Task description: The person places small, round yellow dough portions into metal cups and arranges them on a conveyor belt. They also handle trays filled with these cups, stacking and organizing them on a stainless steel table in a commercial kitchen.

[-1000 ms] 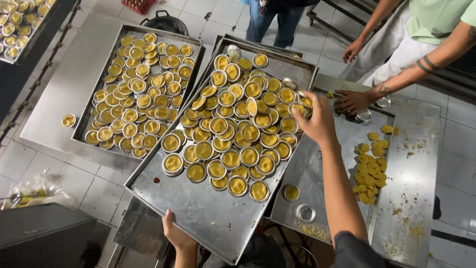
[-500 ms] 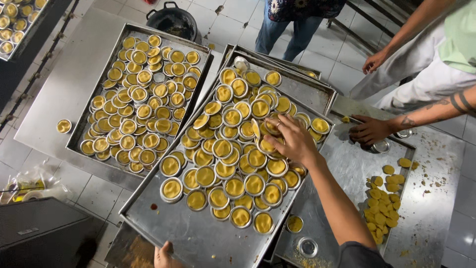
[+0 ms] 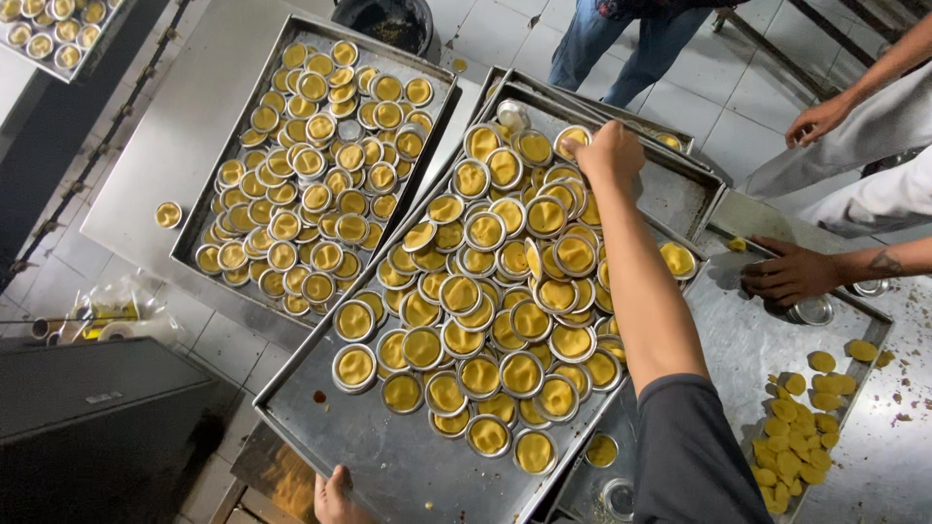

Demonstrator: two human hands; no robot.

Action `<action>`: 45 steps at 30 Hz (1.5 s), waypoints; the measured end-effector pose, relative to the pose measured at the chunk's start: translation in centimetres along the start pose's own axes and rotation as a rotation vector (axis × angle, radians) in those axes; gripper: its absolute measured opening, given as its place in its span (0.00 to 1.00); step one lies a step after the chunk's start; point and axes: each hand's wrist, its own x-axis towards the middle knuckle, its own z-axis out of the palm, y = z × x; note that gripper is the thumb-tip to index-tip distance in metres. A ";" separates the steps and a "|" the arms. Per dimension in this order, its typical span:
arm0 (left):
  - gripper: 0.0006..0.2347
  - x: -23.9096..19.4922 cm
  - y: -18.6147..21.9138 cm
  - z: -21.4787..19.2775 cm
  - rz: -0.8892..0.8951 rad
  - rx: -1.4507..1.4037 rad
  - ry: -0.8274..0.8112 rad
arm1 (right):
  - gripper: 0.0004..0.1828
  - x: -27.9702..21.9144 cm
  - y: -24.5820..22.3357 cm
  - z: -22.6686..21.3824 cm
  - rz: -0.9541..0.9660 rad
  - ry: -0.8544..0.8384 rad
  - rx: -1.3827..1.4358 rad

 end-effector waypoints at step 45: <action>0.19 -6.2 16.0 10.6 -0.107 0.160 -0.070 | 0.38 -14.7 -10.6 -7.2 -0.729 0.265 0.341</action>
